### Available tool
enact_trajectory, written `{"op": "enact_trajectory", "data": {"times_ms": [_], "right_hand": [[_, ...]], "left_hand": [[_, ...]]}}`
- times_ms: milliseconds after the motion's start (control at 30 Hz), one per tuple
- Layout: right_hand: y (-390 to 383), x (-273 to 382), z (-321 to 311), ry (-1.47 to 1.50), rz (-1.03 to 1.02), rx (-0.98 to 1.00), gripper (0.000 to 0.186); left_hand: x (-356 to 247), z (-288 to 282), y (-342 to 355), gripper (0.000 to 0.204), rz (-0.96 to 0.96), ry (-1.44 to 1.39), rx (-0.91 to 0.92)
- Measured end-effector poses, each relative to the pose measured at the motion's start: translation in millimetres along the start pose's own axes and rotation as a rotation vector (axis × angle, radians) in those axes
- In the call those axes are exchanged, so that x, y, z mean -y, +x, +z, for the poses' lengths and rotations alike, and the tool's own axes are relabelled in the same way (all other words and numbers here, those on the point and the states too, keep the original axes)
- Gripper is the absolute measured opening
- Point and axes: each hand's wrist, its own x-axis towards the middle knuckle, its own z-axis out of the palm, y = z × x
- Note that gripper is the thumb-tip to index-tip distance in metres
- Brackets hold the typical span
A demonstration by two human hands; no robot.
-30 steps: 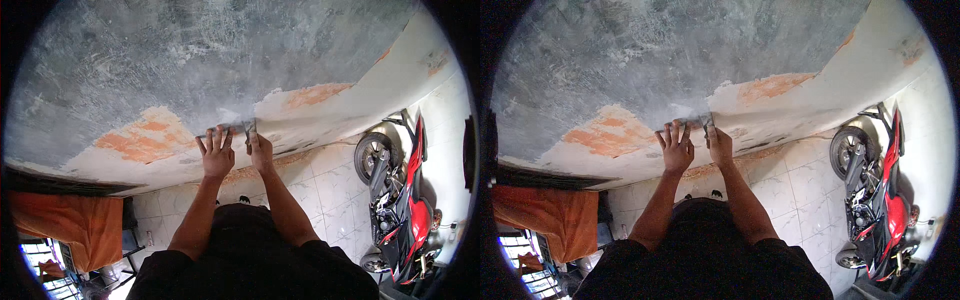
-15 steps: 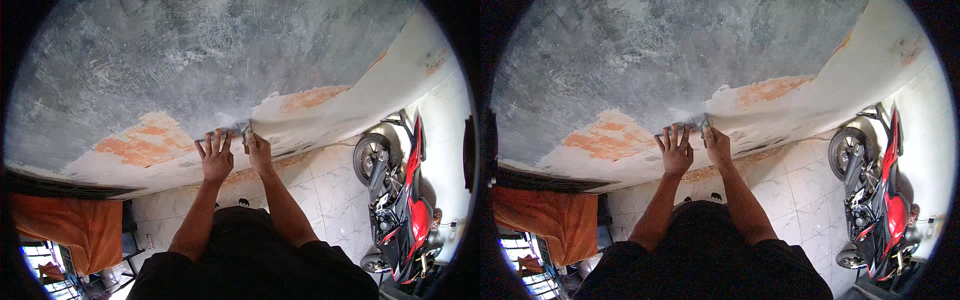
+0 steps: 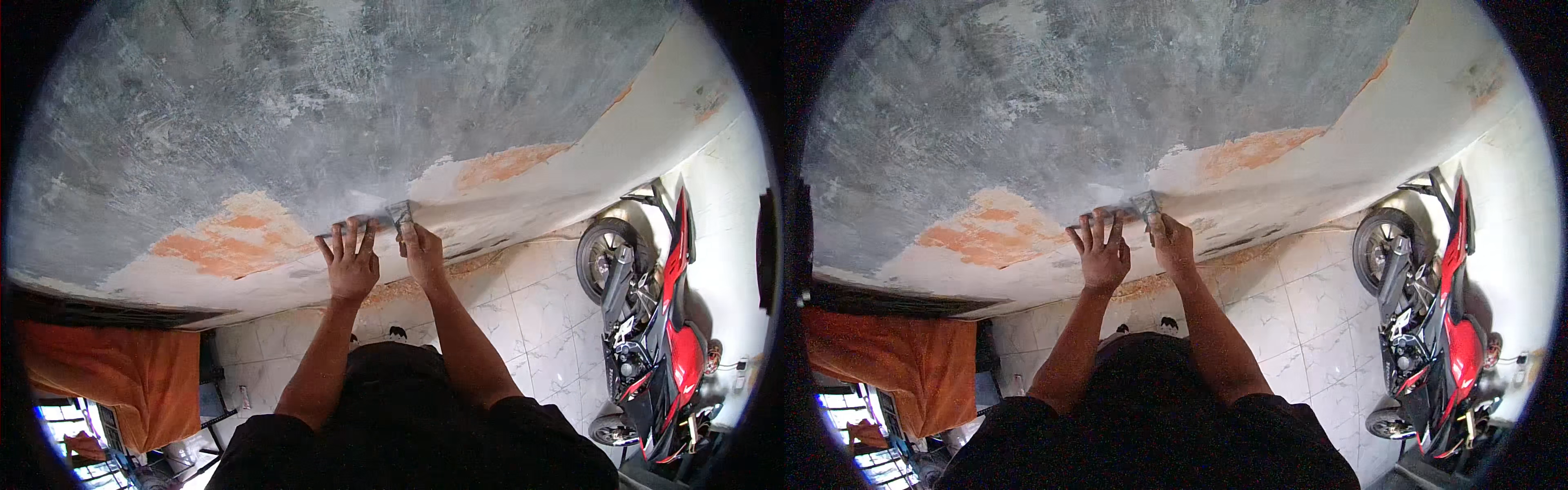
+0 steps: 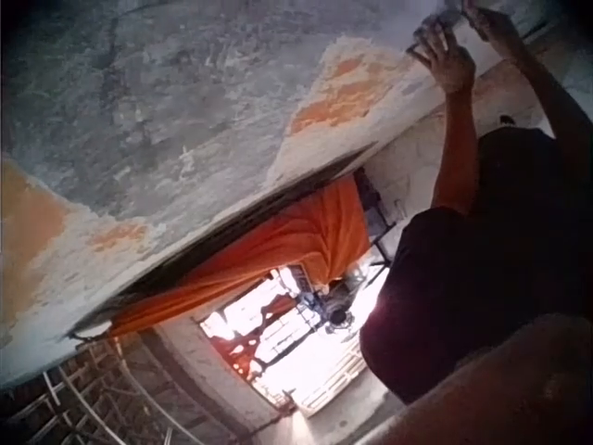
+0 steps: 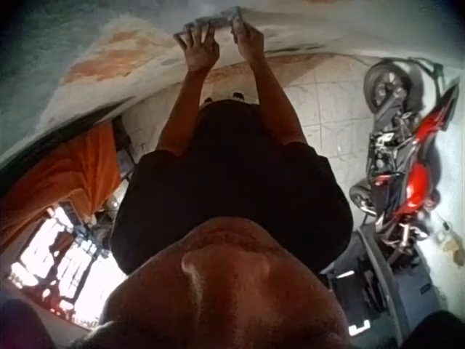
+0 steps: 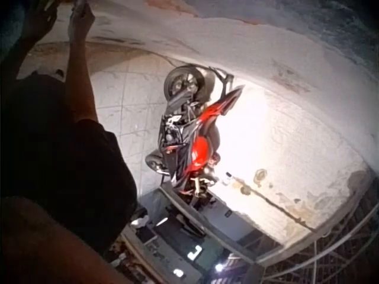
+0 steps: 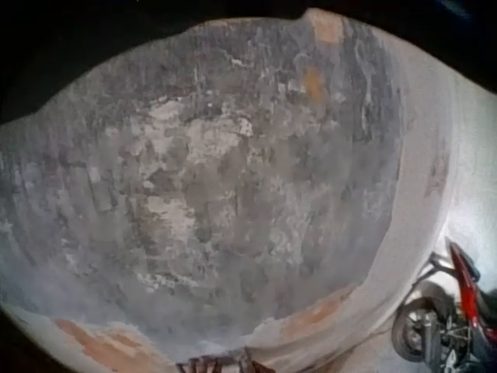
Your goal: The recorder uses a hand scraper to remove old paint or coating from a concrete wall.
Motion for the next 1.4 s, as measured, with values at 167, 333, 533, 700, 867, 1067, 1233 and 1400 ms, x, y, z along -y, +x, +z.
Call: {"op": "enact_trajectory", "data": {"times_ms": [167,333,533,700,867,1067,1233,1400], "right_hand": [[-27,-61,-10,-0.226,0.117,0.000,0.050],[-27,-86,-11,-0.275,0.106,-0.036,0.053],[-23,-73,-9,-0.287,0.093,-0.069,0.042],[3,6,9,-0.109,-0.010,-0.009,0.043],[-23,-95,-15,-0.445,-0.238,-0.029,0.046],[-20,-55,0,-0.200,0.137,-0.025,0.048],[-8,-7,9,-0.129,0.055,-0.021,0.044],[-21,-47,-2,-0.238,0.010,-0.056,0.040]], "left_hand": [[0,-1,-6,0.063,-0.005,0.006,0.031],[-2,2,-1,0.063,0.003,-0.010,0.027],[-3,7,-4,0.060,0.004,0.005,-0.004],[2,8,-5,0.057,-0.017,0.000,-0.045],[-9,3,-3,0.057,0.000,-0.006,0.027],[-6,-1,-3,0.060,-0.035,-0.021,0.060],[-2,0,-6,0.060,-0.020,-0.007,0.000],[-5,-2,-3,0.060,-0.027,-0.010,0.072]]}}
